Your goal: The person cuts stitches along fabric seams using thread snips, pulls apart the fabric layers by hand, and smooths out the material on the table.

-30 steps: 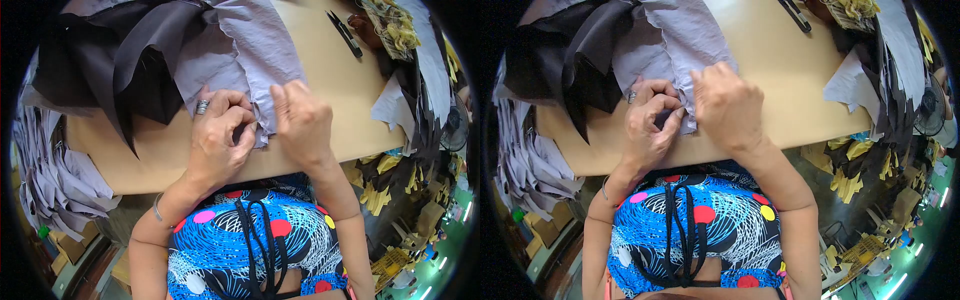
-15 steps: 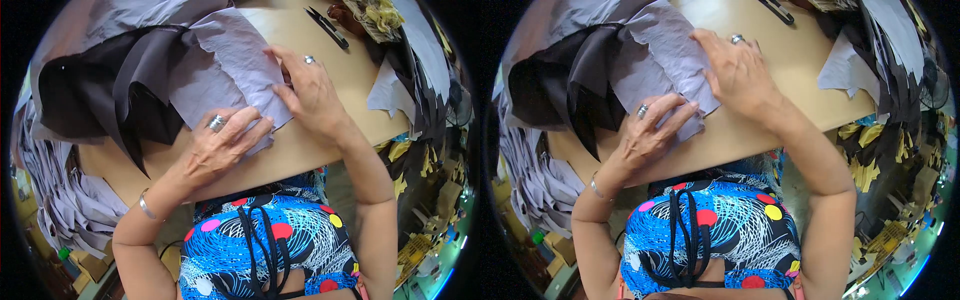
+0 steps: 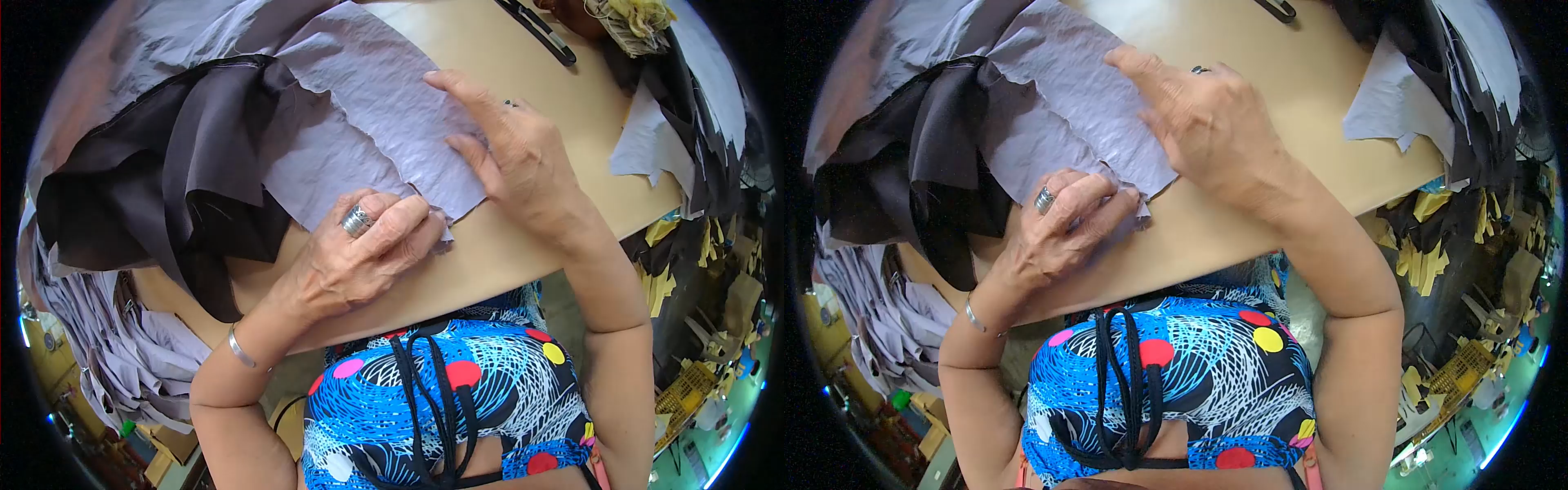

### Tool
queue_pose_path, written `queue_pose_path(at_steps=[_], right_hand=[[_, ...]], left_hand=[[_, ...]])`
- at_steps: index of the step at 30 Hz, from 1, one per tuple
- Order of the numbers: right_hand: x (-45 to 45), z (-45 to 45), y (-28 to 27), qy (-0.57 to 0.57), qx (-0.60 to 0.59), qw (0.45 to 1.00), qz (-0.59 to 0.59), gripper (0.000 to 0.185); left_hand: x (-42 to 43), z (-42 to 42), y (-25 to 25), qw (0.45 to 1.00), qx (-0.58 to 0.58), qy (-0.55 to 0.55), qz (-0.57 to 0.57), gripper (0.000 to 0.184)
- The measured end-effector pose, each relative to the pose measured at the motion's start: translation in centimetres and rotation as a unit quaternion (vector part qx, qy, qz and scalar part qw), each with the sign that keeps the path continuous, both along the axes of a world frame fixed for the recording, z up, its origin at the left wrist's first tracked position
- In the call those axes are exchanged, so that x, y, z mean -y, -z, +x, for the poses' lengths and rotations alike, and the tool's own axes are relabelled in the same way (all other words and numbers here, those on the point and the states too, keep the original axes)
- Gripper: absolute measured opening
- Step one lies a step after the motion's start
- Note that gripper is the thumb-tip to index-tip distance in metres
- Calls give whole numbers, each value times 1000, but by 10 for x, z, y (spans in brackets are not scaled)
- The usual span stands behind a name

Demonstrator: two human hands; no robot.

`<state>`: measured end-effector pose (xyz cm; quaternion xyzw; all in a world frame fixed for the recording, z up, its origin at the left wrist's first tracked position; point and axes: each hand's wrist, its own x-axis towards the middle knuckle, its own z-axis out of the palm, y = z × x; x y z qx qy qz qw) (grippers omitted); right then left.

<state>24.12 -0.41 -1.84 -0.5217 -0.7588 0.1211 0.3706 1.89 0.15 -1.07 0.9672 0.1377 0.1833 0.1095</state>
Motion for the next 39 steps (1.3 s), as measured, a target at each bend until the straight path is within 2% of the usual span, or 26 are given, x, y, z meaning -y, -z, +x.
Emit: queue_pose_path(at_steps=[4, 6, 8, 10, 13, 18, 21, 22, 25, 28, 32, 39], right_hand=[[-7, 6, -2, 16, -20, 999, -41, 54], [-5, 8, -7, -4, -19, 1000, -21, 54], [2, 9, -13, -23, -1, 998, -52, 53], [10, 13, -18, -39, 35, 989, -136, 51], [12, 14, -14, -38, -13, 993, -110, 52], [12, 16, -7, -40, 6, 996, -74, 52], [12, 15, -6, -41, -7, 998, -55, 50], [12, 14, -5, -41, -14, 998, -47, 49], [16, 13, -4, 24, 56, 997, 43, 42], [35, 10, -17, -6, 92, 985, 143, 34], [56, -5, -6, -54, 96, 992, 58, 20], [60, 4, -9, -57, 115, 991, 32, 22]], left_hand=[[-2, 5, 6, 1000, 20, -13, -14, 40], [-5, 7, 6, 1000, 21, 5, -4, 40], [-3, 8, 6, 999, 27, -15, -8, 38], [-1, 10, 5, 999, 25, -36, -25, 37], [-2, 14, 0, 997, 18, -56, -59, 33], [-8, 13, 0, 996, 28, -32, -75, 32], [-9, 11, 1, 999, 28, 16, -1, 32], [-8, 11, 0, 999, 31, 11, -8, 34], [-4, 12, 1, 998, 43, -6, -40, 38], [-5, 13, 4, 994, 61, -20, -85, 37], [-7, 13, 4, 993, 66, -10, -94, 37], [-1, 10, 2, 999, 26, -14, -22, 43]])
